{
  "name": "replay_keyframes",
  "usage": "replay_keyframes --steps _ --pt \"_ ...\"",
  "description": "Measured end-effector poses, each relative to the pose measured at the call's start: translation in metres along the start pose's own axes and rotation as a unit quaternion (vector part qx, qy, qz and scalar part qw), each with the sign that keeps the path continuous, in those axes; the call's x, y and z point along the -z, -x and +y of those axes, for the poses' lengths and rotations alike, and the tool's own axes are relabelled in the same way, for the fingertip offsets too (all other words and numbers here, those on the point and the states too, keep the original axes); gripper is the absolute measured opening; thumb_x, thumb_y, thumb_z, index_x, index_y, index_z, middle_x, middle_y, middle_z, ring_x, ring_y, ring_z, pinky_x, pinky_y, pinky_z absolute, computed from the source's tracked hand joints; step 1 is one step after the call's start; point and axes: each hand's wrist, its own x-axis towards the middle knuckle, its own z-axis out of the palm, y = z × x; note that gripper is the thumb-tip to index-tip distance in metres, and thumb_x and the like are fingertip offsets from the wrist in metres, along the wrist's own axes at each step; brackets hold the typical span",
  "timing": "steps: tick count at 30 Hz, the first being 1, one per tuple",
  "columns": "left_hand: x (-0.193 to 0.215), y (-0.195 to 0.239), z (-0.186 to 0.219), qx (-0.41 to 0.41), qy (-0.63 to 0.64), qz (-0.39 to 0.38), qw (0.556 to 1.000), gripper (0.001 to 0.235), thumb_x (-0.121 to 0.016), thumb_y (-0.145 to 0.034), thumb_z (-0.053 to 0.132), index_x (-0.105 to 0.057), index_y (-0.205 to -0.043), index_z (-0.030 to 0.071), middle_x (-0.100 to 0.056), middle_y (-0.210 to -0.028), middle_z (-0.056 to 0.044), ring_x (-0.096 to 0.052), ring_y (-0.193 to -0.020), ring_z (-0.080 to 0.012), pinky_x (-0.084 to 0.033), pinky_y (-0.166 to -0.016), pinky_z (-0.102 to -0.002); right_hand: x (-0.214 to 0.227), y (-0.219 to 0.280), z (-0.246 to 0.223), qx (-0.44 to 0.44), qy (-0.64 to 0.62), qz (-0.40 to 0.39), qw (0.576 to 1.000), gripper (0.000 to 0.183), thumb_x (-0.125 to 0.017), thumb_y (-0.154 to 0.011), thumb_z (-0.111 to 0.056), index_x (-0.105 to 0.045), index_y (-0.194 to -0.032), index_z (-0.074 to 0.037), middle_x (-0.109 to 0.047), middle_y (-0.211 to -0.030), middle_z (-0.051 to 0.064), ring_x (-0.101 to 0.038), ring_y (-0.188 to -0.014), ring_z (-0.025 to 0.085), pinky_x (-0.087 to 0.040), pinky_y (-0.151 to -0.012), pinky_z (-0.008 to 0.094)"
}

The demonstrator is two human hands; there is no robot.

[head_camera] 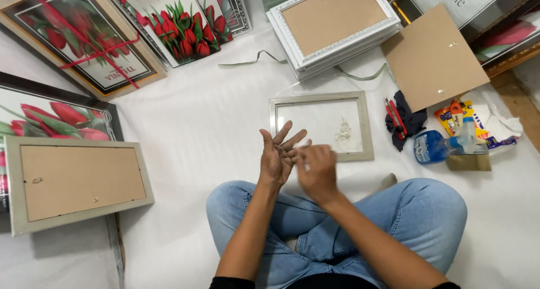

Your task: Cleaning the glass of a picture frame using a spray bottle and a cloth

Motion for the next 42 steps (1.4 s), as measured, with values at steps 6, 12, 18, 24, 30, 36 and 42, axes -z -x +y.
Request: replay_keyframes --steps 6,12,18,24,30,36,42 --pt "0.023 0.013 0.011 -0.005 0.021 -0.006 1.0 0.091 -0.032 -0.084 0.087 -0.063 -0.139 0.021 -0.066 -0.129 -0.027 -0.066 -0.113 -0.0462 -0.058 -0.091 -0.061 0.007 -0.023 0.099 0.007 0.136 0.038 0.99 0.011 -0.073 -0.087 -0.017 -0.068 -0.093 -0.023 -0.065 -0.089 -0.005 -0.063 -0.093 0.025 -0.043 -0.085 0.044" --pt "0.011 0.015 0.002 -0.011 -0.013 0.002 1.0 0.091 -0.028 -0.086 0.085 -0.063 -0.14 0.02 -0.068 -0.125 -0.025 -0.068 -0.111 -0.0429 -0.06 -0.089 -0.056 0.004 -0.032 0.091 -0.081 0.127 0.044 0.988 0.007 -0.068 -0.09 -0.017 -0.066 -0.095 -0.02 -0.065 -0.087 -0.001 -0.061 -0.089 0.03 -0.044 -0.08 0.046" --pt "0.006 -0.008 -0.03 -0.1 -0.109 0.081 0.986 0.077 -0.036 -0.099 0.072 -0.076 -0.086 0.008 -0.061 -0.054 -0.009 -0.055 -0.039 -0.0161 -0.049 -0.037 -0.023 -0.028 -0.034 0.021 0.019 -0.054 -0.005 0.998 0.004 -0.072 -0.09 -0.026 -0.072 -0.091 -0.022 -0.067 -0.088 -0.004 -0.063 -0.096 0.026 -0.044 -0.082 0.041" --pt "0.024 0.025 0.001 -0.016 -0.055 -0.027 0.998 0.092 -0.024 -0.087 0.083 -0.059 -0.142 0.018 -0.067 -0.126 -0.026 -0.068 -0.111 -0.0401 -0.061 -0.086 -0.052 0.006 -0.067 0.16 -0.123 0.136 0.128 0.975 0.006 -0.071 -0.092 -0.015 -0.068 -0.097 -0.016 -0.067 -0.085 0.002 -0.063 -0.087 0.034 -0.046 -0.081 0.049" --pt "-0.002 0.015 -0.023 -0.055 -0.105 0.03 0.992 0.086 -0.032 -0.092 0.079 -0.072 -0.128 0.011 -0.07 -0.067 -0.012 -0.065 -0.05 -0.0171 -0.056 -0.044 -0.023 0.0 -0.068 -0.009 -0.033 -0.091 0.075 0.992 0.006 -0.071 -0.086 -0.011 -0.068 -0.086 -0.017 -0.067 -0.08 0.001 -0.066 -0.086 0.033 -0.049 -0.08 0.044" --pt "0.007 0.018 -0.015 -0.025 -0.035 -0.018 0.999 0.093 -0.027 -0.089 0.082 -0.056 -0.144 0.013 -0.069 -0.121 -0.029 -0.068 -0.105 -0.0457 -0.061 -0.081 -0.058 0.0 -0.078 0.024 0.051 0.024 0.084 0.995 0.008 -0.072 -0.091 -0.013 -0.067 -0.087 -0.018 -0.065 -0.084 -0.001 -0.063 -0.089 0.029 -0.044 -0.078 0.044" --pt "0.025 0.031 0.014 -0.022 -0.046 -0.018 0.999 0.091 -0.027 -0.088 0.08 -0.06 -0.14 0.014 -0.067 -0.123 -0.029 -0.068 -0.107 -0.0434 -0.062 -0.081 -0.055 0.028 -0.067 0.206 -0.114 0.163 0.066 0.978 0.009 -0.077 -0.088 -0.016 -0.072 -0.093 -0.021 -0.069 -0.084 -0.001 -0.066 -0.088 0.034 -0.05 -0.073 0.051"
